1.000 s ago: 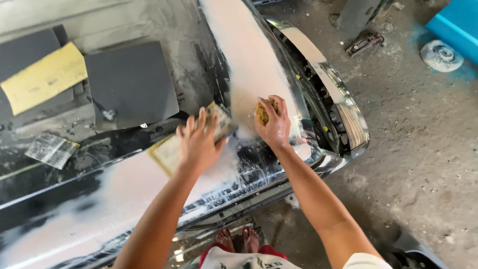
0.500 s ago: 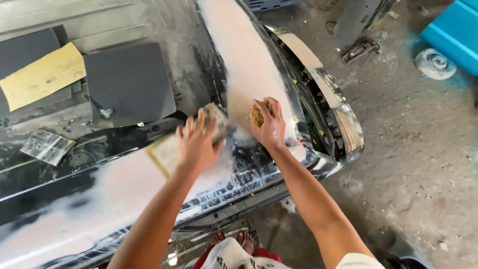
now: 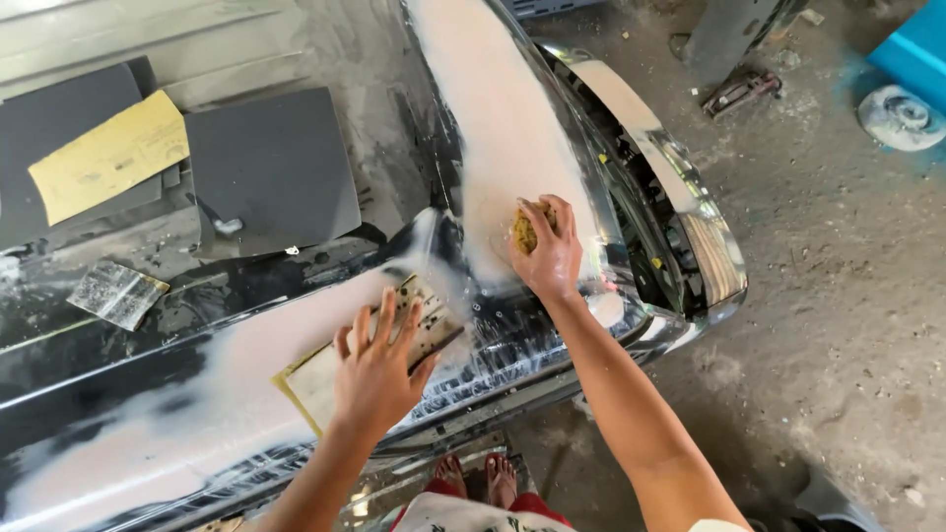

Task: The person sands a white primer patch on a black car hood using a sanding block and a sponge. They work on the hood surface, moving the tools back and forth to smooth the area.

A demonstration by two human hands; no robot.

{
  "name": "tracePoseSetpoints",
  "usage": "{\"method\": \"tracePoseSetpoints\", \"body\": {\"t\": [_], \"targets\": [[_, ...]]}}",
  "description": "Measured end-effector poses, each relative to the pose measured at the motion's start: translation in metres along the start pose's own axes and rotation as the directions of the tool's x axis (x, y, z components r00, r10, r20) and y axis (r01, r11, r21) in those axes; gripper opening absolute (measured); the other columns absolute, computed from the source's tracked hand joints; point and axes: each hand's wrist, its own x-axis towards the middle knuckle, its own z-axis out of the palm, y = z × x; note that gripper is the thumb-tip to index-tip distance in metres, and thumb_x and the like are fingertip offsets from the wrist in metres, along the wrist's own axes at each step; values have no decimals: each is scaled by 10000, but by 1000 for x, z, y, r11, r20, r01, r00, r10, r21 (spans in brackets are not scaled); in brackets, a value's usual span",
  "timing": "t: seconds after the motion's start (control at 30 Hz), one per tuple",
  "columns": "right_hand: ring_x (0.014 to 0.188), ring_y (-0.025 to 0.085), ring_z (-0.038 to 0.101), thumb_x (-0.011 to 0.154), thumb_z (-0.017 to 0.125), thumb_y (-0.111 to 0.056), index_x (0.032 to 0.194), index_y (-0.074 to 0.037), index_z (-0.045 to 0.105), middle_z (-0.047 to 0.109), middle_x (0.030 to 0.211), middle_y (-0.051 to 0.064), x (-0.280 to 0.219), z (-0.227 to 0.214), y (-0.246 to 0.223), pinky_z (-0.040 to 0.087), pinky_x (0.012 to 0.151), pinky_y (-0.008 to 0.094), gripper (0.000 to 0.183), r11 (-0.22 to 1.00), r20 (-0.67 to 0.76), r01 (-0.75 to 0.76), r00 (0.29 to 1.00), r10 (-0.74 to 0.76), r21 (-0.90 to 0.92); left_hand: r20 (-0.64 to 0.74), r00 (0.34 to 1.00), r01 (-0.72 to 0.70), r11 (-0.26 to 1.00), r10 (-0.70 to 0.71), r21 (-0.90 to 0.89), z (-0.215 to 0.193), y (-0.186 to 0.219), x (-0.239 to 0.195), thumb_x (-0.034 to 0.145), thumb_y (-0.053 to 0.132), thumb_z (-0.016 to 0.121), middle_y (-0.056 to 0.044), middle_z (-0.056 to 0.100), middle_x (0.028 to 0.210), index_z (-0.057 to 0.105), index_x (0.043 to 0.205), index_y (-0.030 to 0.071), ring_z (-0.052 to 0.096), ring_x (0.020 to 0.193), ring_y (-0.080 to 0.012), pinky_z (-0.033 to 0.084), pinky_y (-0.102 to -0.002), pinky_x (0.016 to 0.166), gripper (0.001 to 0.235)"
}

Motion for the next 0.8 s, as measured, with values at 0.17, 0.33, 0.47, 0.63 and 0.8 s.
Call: {"method": "tracePoseSetpoints", "body": {"t": [0.17, 0.33, 0.47, 0.63, 0.8], "targets": [[1187, 413, 571, 811, 787, -175, 1215, -219, 680, 495, 1283, 47, -1, 1, 0, 577, 765, 574, 420, 1000, -7, -13, 1000, 13, -19, -159, 987, -5, 999, 13, 53, 5, -6, 66, 859, 554, 616, -147, 518, 1466, 615, 1370, 202, 482, 1272, -348, 415, -548, 930, 620], [1191, 424, 564, 814, 781, -166, 1217, -219, 676, 494, 1284, 51, -2, -1, 1, 574, 762, 582, 420, 1000, 11, 8, 1000, -8, -4, -152, 988, 15, 999, -8, 46, -2, -4, 0, 861, 568, 592, -183, 499, 1477, 564, 1421, 182, 479, 1277, -380, 414, -568, 946, 680], [1175, 418, 574, 820, 778, -181, 1209, -217, 676, 497, 1280, 56, 4, -2, -8, 578, 771, 585, 403, 1000, 35, -19, 999, 19, -1, -138, 990, 52, 996, -41, 78, 8, -10, 3, 871, 613, 541, -175, 513, 1465, 542, 1436, 209, 485, 1278, -381, 436, -581, 918, 694], [1181, 423, 569, 837, 770, -193, 1212, -203, 668, 482, 1284, 60, -6, -4, 1, 573, 763, 592, 389, 1000, 49, 9, 999, -9, 8, -120, 992, 50, 998, -44, 47, 1, -11, 20, 864, 593, 594, -175, 503, 1468, 538, 1450, 194, 474, 1280, -379, 426, -561, 908, 712], [1147, 404, 600, 795, 798, -194, 1205, -229, 676, 512, 1266, 48, -1, 5, 3, 582, 748, 572, 430, 1000, 16, -9, 1000, 10, -25, -11, 994, 109, 992, -108, 57, -7, -14, -2, 902, 652, 492, -152, 499, 1475, 510, 1469, 234, 465, 1298, -362, 414, -536, 936, 704]]}}
